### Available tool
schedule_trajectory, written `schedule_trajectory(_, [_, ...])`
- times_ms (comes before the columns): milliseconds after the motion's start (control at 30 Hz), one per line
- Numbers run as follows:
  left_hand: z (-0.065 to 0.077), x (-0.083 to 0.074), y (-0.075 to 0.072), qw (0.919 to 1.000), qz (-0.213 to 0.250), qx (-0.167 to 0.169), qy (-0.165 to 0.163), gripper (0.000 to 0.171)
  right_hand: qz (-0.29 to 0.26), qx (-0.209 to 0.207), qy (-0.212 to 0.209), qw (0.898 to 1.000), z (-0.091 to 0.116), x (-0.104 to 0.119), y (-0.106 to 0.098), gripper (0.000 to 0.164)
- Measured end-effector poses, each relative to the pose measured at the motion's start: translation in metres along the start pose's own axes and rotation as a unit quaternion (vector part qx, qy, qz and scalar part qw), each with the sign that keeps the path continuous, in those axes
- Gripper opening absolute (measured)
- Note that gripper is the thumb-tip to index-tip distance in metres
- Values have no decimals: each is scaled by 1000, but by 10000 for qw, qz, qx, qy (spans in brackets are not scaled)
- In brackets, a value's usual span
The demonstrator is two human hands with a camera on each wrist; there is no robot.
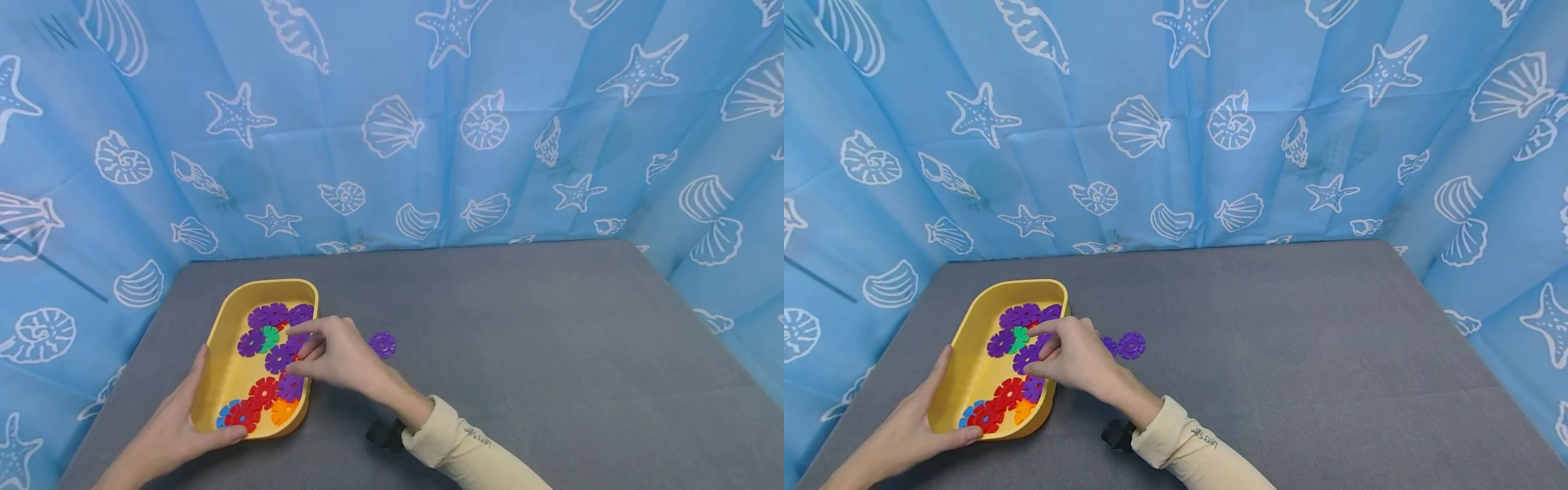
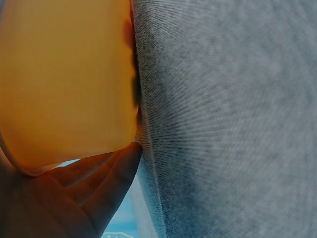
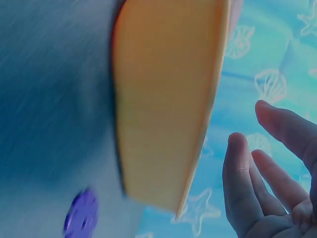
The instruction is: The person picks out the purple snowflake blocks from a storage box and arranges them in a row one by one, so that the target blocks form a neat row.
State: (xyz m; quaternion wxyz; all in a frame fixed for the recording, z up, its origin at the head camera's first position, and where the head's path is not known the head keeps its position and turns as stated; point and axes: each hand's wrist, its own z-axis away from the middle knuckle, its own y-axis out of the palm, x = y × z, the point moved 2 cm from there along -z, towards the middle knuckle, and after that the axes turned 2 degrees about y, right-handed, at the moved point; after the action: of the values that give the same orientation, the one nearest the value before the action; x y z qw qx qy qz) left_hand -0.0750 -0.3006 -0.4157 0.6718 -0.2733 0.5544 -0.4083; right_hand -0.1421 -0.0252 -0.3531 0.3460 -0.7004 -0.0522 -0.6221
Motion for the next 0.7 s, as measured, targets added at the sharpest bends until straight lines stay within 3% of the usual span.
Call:
schedule_trajectory(300, [1,1,1,9996,81,-136,215,134,139,322,41,9994,-14,18,39,47])
schedule_trajectory(500, [1,3,2,9998,62,-92,184,133,456,481,449,9968,-23,22,61,54])
schedule_trajectory(700, [0,2,2,9999,44,-51,138,133,390,628,955,9927,-29,20,75,55])
